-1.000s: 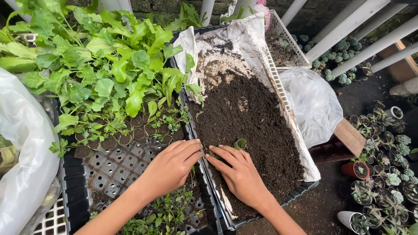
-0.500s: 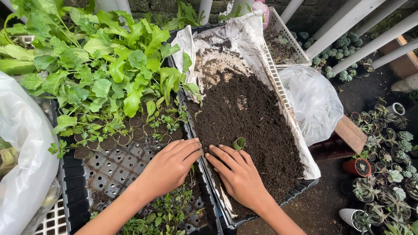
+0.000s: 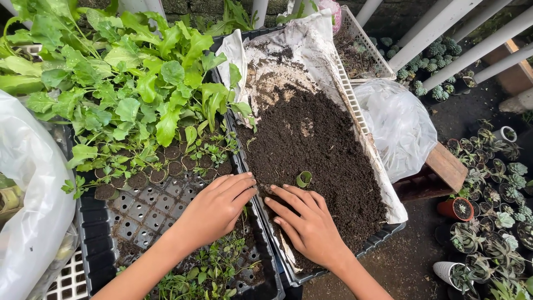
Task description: The person plants small seedlings into a tray filled with soil. They pick up seedlings from a tray, place them into the soil, and gently press the soil around the base of each plant.
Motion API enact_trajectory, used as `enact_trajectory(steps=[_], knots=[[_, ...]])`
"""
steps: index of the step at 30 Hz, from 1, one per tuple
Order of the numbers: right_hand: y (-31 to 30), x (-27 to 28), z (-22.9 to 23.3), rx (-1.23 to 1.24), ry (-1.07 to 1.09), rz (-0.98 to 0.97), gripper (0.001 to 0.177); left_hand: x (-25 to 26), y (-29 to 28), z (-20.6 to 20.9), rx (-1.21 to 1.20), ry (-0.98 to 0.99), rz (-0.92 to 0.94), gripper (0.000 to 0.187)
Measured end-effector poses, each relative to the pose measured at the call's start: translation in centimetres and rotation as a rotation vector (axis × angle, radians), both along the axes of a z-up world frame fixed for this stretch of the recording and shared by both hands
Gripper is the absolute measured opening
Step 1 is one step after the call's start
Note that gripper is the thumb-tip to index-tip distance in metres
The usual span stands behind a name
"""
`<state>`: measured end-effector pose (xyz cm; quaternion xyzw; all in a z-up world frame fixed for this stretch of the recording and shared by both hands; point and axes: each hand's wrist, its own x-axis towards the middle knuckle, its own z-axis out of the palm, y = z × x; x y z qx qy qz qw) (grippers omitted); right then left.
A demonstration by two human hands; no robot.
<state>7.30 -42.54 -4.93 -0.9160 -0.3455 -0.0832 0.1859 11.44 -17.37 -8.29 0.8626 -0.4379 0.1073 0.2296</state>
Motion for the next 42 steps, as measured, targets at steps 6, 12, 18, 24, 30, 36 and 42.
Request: enact_trajectory(steps=[6,12,18,24,30,36,42], knots=[[-0.1,-0.6,-1.1,-0.067,-0.09,0.017,0.037,0.1,-0.1,-0.1,-0.013,-0.006,0.002,0.043],[-0.2,-1.0,-2.4,-0.007,-0.02,-0.002,0.037,-0.1,-0.3,-0.3,-0.009,0.002,0.022,0.04],[0.0,-1.0,-2.6,-0.123,-0.165,-0.03,0.037,-0.5,-0.5,0.0,0.042,-0.001,0.043,0.041],[-0.3,-1.3,-1.8,-0.107,-0.148,-0.07,0.042,-0.7,-0.7,-0.2,0.109,0.025,0.046,0.05],[-0.1,-1.5,-2.0,-0.099,-0.058,-0.044,0.041,-0.6,-0.6,-0.4,0.097,0.032,0.045,0.05],[0.2,-0.8,-1.2,-0.084,-0.036,-0.032,0.038,-0.7,-0.2,-0.3,0.024,0.081,0.042,0.05],[2.1,1.3,0.9,0.018,-0.17,0.012,0.024,-2.0,1.9,0.8,0.114,0.064,0.139,0.084]])
